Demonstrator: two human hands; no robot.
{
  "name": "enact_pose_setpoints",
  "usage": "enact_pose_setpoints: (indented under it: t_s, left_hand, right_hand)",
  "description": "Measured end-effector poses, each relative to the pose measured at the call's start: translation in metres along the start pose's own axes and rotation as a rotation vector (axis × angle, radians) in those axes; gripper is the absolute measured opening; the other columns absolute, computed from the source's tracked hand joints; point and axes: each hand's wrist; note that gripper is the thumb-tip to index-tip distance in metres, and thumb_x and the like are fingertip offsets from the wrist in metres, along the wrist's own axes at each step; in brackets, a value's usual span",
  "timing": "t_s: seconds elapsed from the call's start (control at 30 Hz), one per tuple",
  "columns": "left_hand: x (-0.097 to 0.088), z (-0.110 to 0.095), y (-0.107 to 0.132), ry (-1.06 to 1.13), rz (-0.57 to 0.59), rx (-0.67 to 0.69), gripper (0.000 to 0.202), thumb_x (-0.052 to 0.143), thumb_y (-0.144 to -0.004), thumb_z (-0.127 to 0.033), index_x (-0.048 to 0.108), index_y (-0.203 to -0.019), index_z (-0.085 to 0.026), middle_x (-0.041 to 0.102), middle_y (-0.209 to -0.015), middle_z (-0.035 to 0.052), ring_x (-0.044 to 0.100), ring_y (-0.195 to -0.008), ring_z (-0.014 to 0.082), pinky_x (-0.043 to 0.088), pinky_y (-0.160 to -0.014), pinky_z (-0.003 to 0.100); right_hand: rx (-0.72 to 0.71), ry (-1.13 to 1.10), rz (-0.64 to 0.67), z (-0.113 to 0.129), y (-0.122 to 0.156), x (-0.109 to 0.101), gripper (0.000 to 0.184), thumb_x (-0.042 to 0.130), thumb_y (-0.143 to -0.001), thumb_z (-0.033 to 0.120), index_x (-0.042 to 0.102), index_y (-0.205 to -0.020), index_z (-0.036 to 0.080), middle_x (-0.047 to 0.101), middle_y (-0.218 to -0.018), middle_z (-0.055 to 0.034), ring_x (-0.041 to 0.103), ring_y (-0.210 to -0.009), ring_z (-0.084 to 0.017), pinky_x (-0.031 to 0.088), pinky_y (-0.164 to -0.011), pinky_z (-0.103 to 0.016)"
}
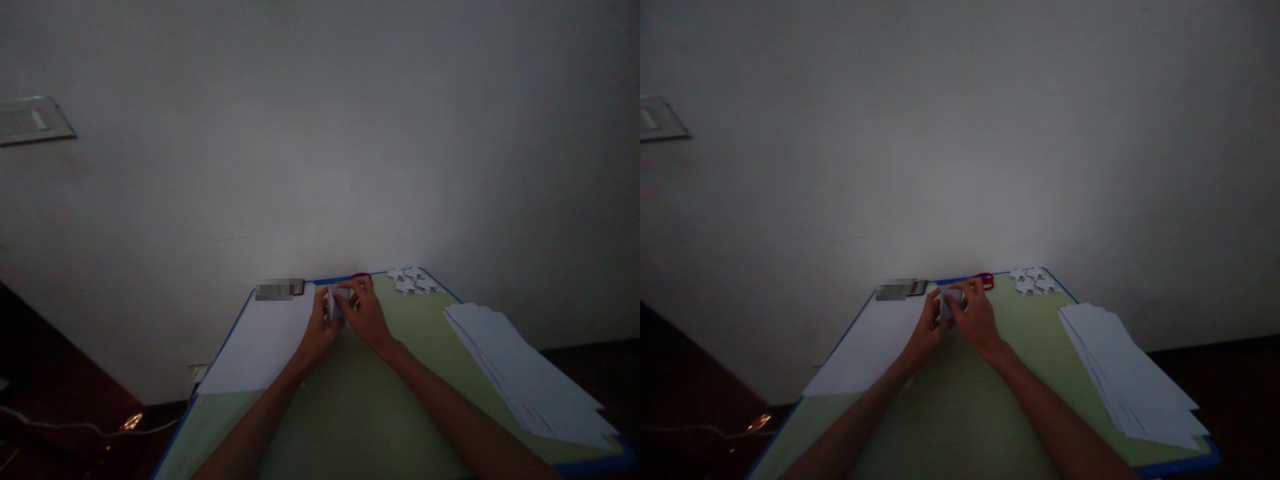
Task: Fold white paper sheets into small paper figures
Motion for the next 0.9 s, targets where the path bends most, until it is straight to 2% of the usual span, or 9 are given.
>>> enact_pose_setpoints:
  t_s: [0.13,0.27,0.5,0.6,0.77,0.9]
  left_hand:
    - [0.004,-0.005,0.000,-0.085,0.007,0.089,0.071,0.070,-0.085,-0.026,0.031,-0.144,-0.022,0.055,-0.139,0.0150,0.059,-0.123,0.0260,0.048,-0.105,0.043]
    - [0.005,-0.005,-0.001,-0.152,0.000,0.176,0.062,0.069,-0.087,-0.028,0.039,-0.140,-0.019,0.053,-0.142,0.0158,0.053,-0.132,0.0274,0.039,-0.116,0.047]
    - [0.001,-0.005,0.001,-0.132,0.044,0.094,0.066,0.054,-0.084,-0.016,0.037,-0.148,-0.020,0.046,-0.154,0.0137,0.044,-0.142,0.0284,0.028,-0.123,0.049]
    - [0.001,-0.001,-0.002,-0.122,0.049,0.122,0.065,0.050,-0.084,-0.014,0.040,-0.147,-0.019,0.047,-0.155,0.0132,0.041,-0.145,0.0270,0.026,-0.125,0.047]
    - [0.000,0.008,-0.007,-0.081,0.021,0.138,0.059,0.052,-0.083,-0.015,0.046,-0.142,-0.017,0.055,-0.147,0.0136,0.050,-0.137,0.0257,0.031,-0.123,0.046]
    - [-0.003,0.009,-0.008,-0.051,-0.043,0.092,0.048,0.057,-0.089,-0.026,0.050,-0.135,-0.017,0.061,-0.137,0.0155,0.058,-0.127,0.0275,0.040,-0.116,0.048]
  right_hand:
    - [-0.008,0.094,-0.043,0.004,0.001,-0.002,0.017,0.065,-0.095,0.035,0.066,-0.106,0.022,0.055,-0.105,-0.0033,0.058,-0.066,-0.012,0.051,-0.069,-0.032]
    - [-0.033,0.105,-0.046,0.007,0.001,-0.002,0.014,0.066,-0.095,0.034,0.064,-0.101,0.022,0.055,-0.103,-0.0031,0.059,-0.068,-0.013,0.050,-0.069,-0.030]
    - [-0.017,0.127,-0.059,0.008,0.000,-0.004,0.015,0.064,-0.095,0.034,0.064,-0.104,0.022,0.056,-0.104,-0.0038,0.056,-0.069,-0.014,0.050,-0.068,-0.031]
    - [-0.019,0.132,-0.069,0.006,-0.001,-0.004,0.016,0.064,-0.095,0.034,0.064,-0.106,0.022,0.055,-0.104,-0.0040,0.056,-0.070,-0.015,0.050,-0.068,-0.031]
    - [-0.049,0.044,-0.030,0.006,0.000,-0.003,0.017,0.064,-0.094,0.031,0.065,-0.108,0.022,0.053,-0.105,-0.0041,0.055,-0.068,-0.013,0.051,-0.067,-0.031]
    - [-0.081,-0.070,0.037,0.008,0.001,-0.003,0.030,0.065,-0.090,0.024,0.064,-0.120,0.022,0.049,-0.113,-0.0057,0.055,-0.068,-0.010,0.054,-0.064,-0.030]
Point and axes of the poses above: each hand's wrist, its own y-axis away from the middle knuckle, its own x-axis out of the palm, z = x × y
